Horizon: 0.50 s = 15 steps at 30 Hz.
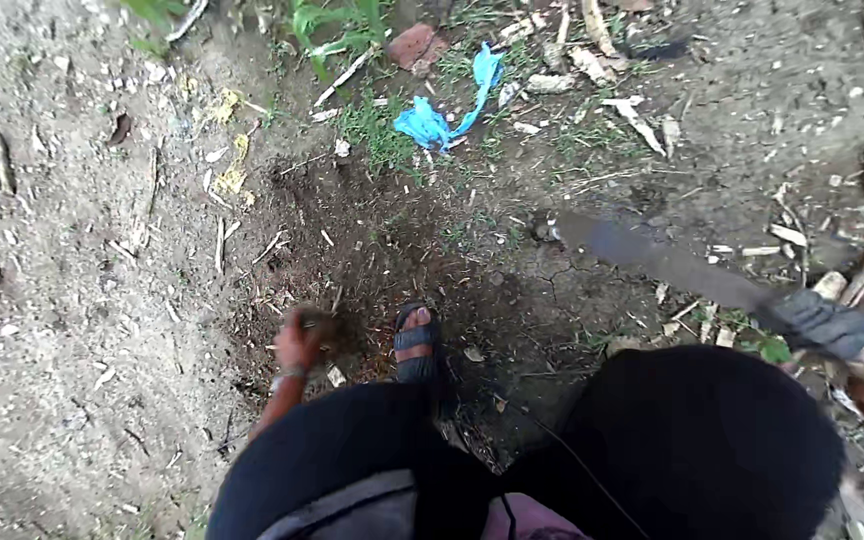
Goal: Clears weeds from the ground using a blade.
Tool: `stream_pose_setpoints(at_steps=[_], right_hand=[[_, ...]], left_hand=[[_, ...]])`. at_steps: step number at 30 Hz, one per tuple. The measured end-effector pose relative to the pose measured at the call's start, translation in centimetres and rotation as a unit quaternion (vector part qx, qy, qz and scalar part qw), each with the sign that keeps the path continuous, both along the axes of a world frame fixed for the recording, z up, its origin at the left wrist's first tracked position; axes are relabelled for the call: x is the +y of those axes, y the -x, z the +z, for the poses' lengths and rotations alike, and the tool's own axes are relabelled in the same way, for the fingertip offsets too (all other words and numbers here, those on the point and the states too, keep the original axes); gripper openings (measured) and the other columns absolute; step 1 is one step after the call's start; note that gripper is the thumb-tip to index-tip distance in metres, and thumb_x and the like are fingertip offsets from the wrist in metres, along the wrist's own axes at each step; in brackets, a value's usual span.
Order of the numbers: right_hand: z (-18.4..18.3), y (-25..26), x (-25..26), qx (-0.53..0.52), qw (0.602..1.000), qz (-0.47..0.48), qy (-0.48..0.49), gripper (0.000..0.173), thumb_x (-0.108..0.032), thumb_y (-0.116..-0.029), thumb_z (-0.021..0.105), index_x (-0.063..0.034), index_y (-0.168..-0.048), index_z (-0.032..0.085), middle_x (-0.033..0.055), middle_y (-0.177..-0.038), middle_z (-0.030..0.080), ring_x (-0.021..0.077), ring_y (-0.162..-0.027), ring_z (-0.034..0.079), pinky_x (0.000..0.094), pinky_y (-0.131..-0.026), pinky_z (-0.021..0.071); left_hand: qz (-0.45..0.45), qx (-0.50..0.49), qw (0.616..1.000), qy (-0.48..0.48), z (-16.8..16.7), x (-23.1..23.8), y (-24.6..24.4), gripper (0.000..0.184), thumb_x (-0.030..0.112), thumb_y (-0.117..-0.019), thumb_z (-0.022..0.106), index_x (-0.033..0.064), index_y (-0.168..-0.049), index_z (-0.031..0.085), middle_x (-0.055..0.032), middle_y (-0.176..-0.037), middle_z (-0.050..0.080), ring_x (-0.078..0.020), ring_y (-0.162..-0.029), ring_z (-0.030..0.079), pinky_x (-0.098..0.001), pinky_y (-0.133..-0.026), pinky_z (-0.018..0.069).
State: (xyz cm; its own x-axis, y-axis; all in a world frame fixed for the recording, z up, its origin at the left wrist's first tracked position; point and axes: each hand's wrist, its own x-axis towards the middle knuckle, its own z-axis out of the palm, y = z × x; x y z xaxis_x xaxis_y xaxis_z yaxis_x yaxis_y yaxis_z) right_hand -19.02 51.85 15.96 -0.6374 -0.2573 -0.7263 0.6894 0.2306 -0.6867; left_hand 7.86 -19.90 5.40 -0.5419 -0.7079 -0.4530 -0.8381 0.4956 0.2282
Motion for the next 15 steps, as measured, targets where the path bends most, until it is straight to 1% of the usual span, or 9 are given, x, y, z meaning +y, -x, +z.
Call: stream_pose_setpoints(at_steps=[2,3,4,5,6,9,12,13,15], right_hand=[[-2.4,-2.6,-1.6,0.008,0.999,-0.014,-0.028,0.042,-0.017,-0.0885,0.061,-0.0184,-0.131,0.062,-0.0053,-0.076,0.071,0.0062,-0.055,0.064,0.0224,-0.047,0.0541],[-3.6,-3.4,-4.1,0.039,0.997,0.001,-0.073,0.044,-0.016,-0.0899,0.060,-0.0130,-0.134,0.061,-0.0059,-0.087,0.072,0.0008,-0.065,0.066,0.0180,-0.057,0.0561],[-4.5,-3.9,-7.3,0.067,0.991,0.031,-0.110,0.043,-0.012,-0.0953,0.058,-0.0043,-0.138,0.059,0.0005,-0.109,0.072,-0.0004,-0.088,0.066,0.0175,-0.079,0.0559],[-5.4,-4.1,-10.8,0.086,0.986,0.049,-0.133,0.041,-0.005,-0.0992,0.058,0.0060,-0.139,0.056,0.0146,-0.124,0.068,0.0070,-0.106,0.065,0.0226,-0.096,0.0508],[-6.7,-4.1,-13.5,0.097,0.982,0.064,-0.150,0.044,-0.002,-0.0972,0.063,0.0095,-0.139,0.055,0.0227,-0.127,0.066,0.0137,-0.111,0.065,0.0274,-0.102,0.0491],[-8.4,-4.6,-15.4,0.078,0.981,0.084,-0.155,0.051,-0.002,-0.0959,0.067,0.0067,-0.144,0.051,0.0245,-0.129,0.064,0.0154,-0.111,0.065,0.0277,-0.102,0.0484],[-10.8,-6.8,-9.0,0.172,0.974,0.089,-0.121,0.042,-0.006,-0.1015,0.054,0.0138,-0.138,0.054,0.0280,-0.132,0.063,0.0170,-0.122,0.063,0.0274,-0.108,0.0448],[-10.1,-7.8,-6.7,0.170,0.979,0.043,-0.104,0.040,-0.009,-0.1005,0.054,0.0101,-0.135,0.058,0.0201,-0.129,0.067,0.0119,-0.117,0.065,0.0251,-0.104,0.0488],[-7.1,-10.1,-2.6,0.100,0.992,-0.063,-0.046,0.043,-0.017,-0.0895,0.063,-0.0077,-0.131,0.066,-0.0045,-0.109,0.075,0.0003,-0.089,0.070,0.0194,-0.078,0.0596]], left_hand=[[0.033,0.053,0.997,0.043,5.7,-2.9,1.2,0.041,0.020,-0.0972,0.069,-0.0045,-0.130,0.063,-0.0340,-0.115,0.068,-0.0498,-0.107,0.067,-0.0705,-0.095,0.0492],[0.025,0.051,0.997,0.059,9.0,-4.0,3.1,0.043,0.026,-0.1000,0.068,-0.0052,-0.129,0.063,-0.0355,-0.111,0.067,-0.0519,-0.101,0.067,-0.0727,-0.091,0.0487],[-0.001,0.045,0.996,0.073,11.9,-5.0,5.6,0.047,0.035,-0.1019,0.066,-0.0058,-0.126,0.063,-0.0356,-0.104,0.067,-0.0522,-0.092,0.067,-0.0740,-0.085,0.0495],[-0.040,0.035,0.995,0.084,14.6,-5.4,8.9,0.054,0.044,-0.1027,0.063,-0.0063,-0.122,0.064,-0.0353,-0.100,0.067,-0.0530,-0.088,0.067,-0.0757,-0.082,0.0497],[-0.079,0.018,0.993,0.086,17.4,-4.8,12.8,0.059,0.050,-0.1029,0.061,-0.0068,-0.121,0.064,-0.0359,-0.099,0.067,-0.0547,-0.089,0.067,-0.0778,-0.083,0.0484],[-0.218,-0.070,0.967,0.111,23.0,0.1,24.7,0.071,0.062,-0.1027,0.052,-0.0067,-0.113,0.068,-0.0373,-0.101,0.067,-0.0584,-0.097,0.065,-0.0810,-0.086,0.0438],[-0.314,-0.115,0.932,0.136,22.1,7.0,33.4,0.067,0.060,-0.1023,0.053,-0.0035,-0.115,0.069,-0.0382,-0.112,0.066,-0.0597,-0.111,0.062,-0.0831,-0.091,0.0407],[-0.316,-0.103,0.934,0.133,20.7,9.4,35.1,0.058,0.052,-0.1007,0.059,-0.0025,-0.117,0.069,-0.0369,-0.116,0.066,-0.0583,-0.114,0.062,-0.0821,-0.093,0.0414],[-0.282,-0.046,0.955,0.080,16.5,14.5,36.4,0.047,0.039,-0.0980,0.065,-0.0024,-0.119,0.069,-0.0327,-0.119,0.067,-0.0530,-0.117,0.063,-0.0771,-0.095,0.0452]])
